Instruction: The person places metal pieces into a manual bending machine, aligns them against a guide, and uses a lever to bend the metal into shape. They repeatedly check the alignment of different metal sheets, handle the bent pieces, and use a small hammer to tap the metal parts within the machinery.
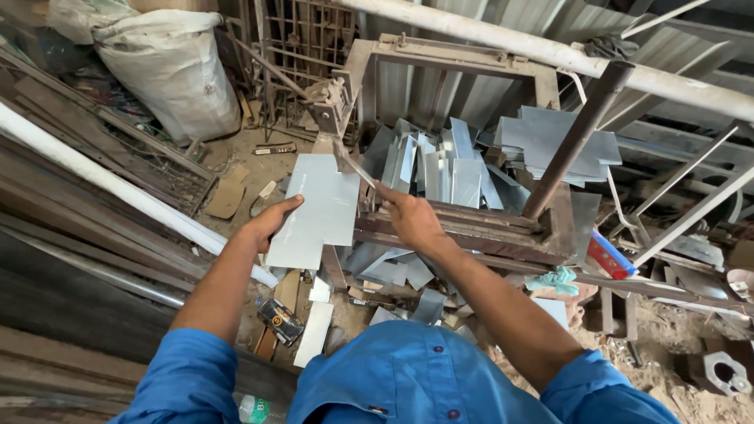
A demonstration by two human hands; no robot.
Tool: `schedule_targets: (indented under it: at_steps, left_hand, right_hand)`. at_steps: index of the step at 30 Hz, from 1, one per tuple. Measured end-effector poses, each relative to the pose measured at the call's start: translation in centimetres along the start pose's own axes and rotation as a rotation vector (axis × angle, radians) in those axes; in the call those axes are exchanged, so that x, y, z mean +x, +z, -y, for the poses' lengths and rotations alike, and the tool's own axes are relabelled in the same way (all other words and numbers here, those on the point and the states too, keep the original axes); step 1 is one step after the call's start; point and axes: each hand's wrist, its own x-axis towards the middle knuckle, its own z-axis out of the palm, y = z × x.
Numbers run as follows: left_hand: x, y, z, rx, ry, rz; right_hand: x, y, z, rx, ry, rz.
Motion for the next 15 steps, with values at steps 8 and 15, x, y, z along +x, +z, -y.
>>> schedule_targets:
  at_steps: [8,15]
  left_hand:
    - [0.4,0.0,-0.1,0.001,0.013,0.014]
    - [0.8,-0.1,0.1,-0.004,0.015,0.028]
  right_hand:
    - [0.4,1.1,-0.7,-0.047,-0.086,-0.011]
    - [0.5,0.9,-0.4,-0.119,-0.062,0.051]
